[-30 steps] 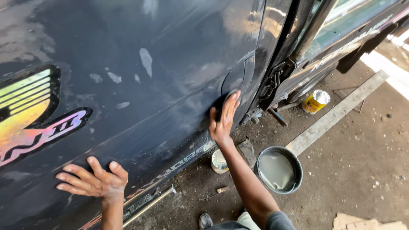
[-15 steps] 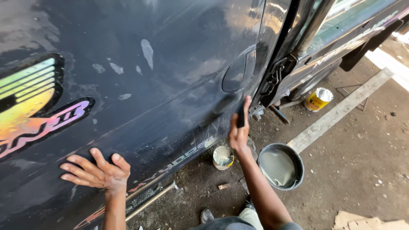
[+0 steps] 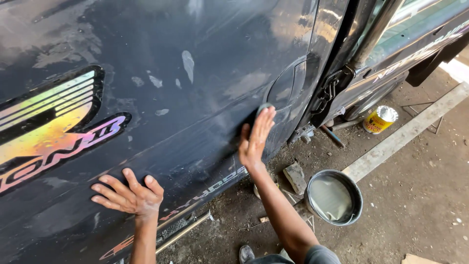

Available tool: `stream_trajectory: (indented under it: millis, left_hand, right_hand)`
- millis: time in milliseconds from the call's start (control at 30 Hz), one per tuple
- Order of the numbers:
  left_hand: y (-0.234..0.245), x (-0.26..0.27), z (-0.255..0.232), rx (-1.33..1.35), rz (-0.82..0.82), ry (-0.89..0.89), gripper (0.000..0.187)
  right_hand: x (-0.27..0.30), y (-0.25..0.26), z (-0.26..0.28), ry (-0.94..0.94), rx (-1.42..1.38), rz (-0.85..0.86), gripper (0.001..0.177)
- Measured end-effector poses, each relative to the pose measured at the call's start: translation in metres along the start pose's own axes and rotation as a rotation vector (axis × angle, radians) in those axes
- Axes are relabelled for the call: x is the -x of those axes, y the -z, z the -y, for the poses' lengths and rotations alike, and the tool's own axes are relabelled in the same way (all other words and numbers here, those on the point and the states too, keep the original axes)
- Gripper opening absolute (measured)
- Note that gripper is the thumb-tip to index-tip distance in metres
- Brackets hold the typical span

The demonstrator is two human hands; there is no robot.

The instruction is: The person sands the side panel of a black Hyundai car using a sanding block. They work around the fuel cap and decals, repeatedly dipping the block into a bucket of water to keep the surface wet.

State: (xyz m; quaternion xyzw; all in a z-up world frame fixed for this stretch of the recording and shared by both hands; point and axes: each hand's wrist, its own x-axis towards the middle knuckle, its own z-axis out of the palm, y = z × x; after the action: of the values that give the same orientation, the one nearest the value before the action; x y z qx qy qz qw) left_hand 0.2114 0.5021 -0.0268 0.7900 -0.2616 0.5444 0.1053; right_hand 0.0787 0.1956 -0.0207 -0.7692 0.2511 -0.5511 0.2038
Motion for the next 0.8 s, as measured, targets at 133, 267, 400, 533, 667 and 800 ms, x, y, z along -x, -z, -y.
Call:
stream_trajectory:
  millis: [133, 267, 400, 533, 667, 800]
  left_hand:
    - [0.000, -0.001, 0.000, 0.002, 0.019, -0.010, 0.058]
    - [0.000, 0.003, 0.001, 0.009, 0.009, -0.001, 0.058]
    - [0.000, 0.001, 0.002, -0.005, 0.045, -0.013, 0.059]
    - [0.007, 0.004, 0.000, 0.004, 0.063, -0.014, 0.058]
    - [0.006, 0.000, 0.002, 0.009, 0.062, -0.006, 0.059]
    - [0.004, 0.003, 0.002, 0.017, 0.065, -0.017, 0.060]
  right_hand:
    - [-0.021, 0.011, 0.012, 0.105, 0.012, -0.007, 0.064]
    - [0.004, 0.016, -0.044, 0.079, 0.089, 0.012, 0.063]
    - [-0.012, 0.023, -0.018, -0.158, -0.057, 0.033, 0.065]
    - [-0.045, 0.025, 0.012, 0.157, 0.013, 0.069, 0.066]
    - [-0.011, 0.012, -0.028, 0.092, -0.052, -0.042, 0.064]
    - [-0.042, 0.026, -0.023, -0.031, -0.124, -0.085, 0.066]
